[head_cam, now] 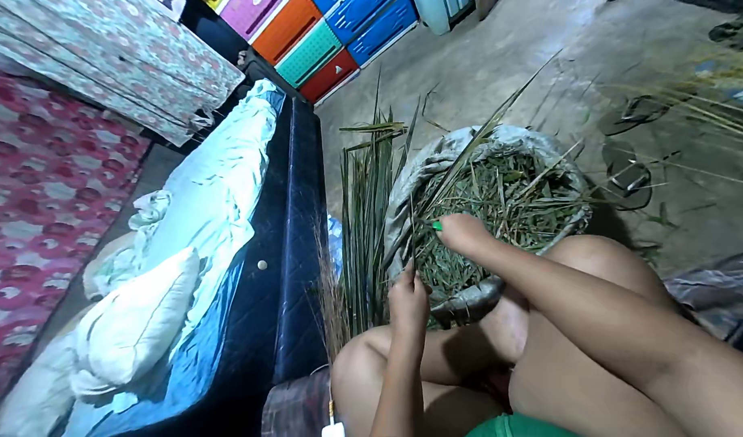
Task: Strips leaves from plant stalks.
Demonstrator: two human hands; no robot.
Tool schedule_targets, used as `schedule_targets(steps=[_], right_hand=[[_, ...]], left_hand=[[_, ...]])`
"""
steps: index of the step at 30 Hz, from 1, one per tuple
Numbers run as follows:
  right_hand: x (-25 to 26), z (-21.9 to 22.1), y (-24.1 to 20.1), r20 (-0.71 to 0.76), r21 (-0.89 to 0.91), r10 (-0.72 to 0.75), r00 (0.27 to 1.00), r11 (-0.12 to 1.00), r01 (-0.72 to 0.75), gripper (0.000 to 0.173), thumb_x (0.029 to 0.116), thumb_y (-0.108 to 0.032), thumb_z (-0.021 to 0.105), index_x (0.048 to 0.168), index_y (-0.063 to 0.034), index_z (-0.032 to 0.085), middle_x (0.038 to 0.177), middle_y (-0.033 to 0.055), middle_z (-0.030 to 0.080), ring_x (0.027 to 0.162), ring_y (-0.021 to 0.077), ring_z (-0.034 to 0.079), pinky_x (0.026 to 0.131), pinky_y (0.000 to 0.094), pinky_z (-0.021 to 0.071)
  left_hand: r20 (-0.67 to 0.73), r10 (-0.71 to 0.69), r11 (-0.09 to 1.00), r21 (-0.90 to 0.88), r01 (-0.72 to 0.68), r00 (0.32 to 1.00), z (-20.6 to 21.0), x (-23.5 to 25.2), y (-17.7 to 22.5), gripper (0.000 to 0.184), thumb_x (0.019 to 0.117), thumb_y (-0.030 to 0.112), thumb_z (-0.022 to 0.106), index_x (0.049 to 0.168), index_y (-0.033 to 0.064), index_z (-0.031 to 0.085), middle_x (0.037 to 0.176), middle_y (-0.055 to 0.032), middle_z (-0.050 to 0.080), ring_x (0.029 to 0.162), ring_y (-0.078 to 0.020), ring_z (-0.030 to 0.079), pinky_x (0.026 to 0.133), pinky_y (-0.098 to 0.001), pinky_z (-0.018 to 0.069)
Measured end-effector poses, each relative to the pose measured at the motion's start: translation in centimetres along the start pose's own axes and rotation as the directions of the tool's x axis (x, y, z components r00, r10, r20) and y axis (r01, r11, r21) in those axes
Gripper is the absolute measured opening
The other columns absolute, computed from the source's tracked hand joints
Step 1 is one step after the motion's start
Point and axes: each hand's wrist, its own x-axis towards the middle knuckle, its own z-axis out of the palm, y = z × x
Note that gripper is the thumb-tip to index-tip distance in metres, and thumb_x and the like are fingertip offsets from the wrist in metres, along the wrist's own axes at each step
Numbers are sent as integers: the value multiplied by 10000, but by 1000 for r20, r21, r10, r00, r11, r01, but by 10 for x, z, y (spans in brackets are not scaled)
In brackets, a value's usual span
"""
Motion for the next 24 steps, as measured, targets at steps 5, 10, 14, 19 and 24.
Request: schedule_targets(steps=[5, 10, 14, 19, 24], right_hand=[[-38, 20, -19, 247, 45, -194, 949, 981, 188, 358, 1083, -275, 483, 1116, 37, 656, 1117, 265, 663, 1089, 428, 647, 883, 637, 487], [-14, 14, -5, 73, -47, -65, 995, 997, 68, 351, 1070, -232, 506, 1235, 44, 648, 1259, 289, 655, 1210, 472, 624, 962, 668, 480], [5, 1, 3, -11, 18, -7, 1000, 1000, 7, 356, 1074, -266, 515, 1221, 18, 672, 1224, 265, 677, 1183, 447, 642, 949, 658, 488], [-42, 27, -22, 256, 49, -216, 942, 976, 210, 362, 1086, -279, 483, 1128, 38, 653, 1111, 262, 663, 1083, 430, 646, 885, 633, 486], [-16, 16, -8, 144, -99, -74, 987, 991, 89, 362, 1072, -252, 493, 1209, 39, 659, 1267, 281, 652, 1224, 462, 616, 958, 669, 476]], left_hand=[[-8, -6, 999, 49, 6, 1000, 0, 9, -3, 330, 1083, 124, 426, 1223, -19, 688, 886, -136, 723, 797, -238, 691, 782, -442, 556], [-14, 30, 999, 32, -29, 999, 3, 4, -6, 379, 1096, 133, 431, 1417, 35, 606, 818, -102, 710, 705, -197, 657, 727, -394, 549], [-23, 30, 1000, 10, -30, 999, 2, 0, -11, 379, 1093, 124, 444, 1431, 40, 593, 803, -94, 703, 686, -179, 644, 706, -375, 545], [-41, 1, 998, 55, 1, 999, -3, 4, -10, 302, 1063, 104, 453, 1163, -36, 702, 898, -168, 723, 849, -280, 705, 838, -486, 552], [-8, 36, 998, 55, -36, 999, 2, 1, -8, 389, 1084, 112, 436, 1432, 44, 597, 862, -120, 723, 772, -220, 681, 785, -415, 554]])
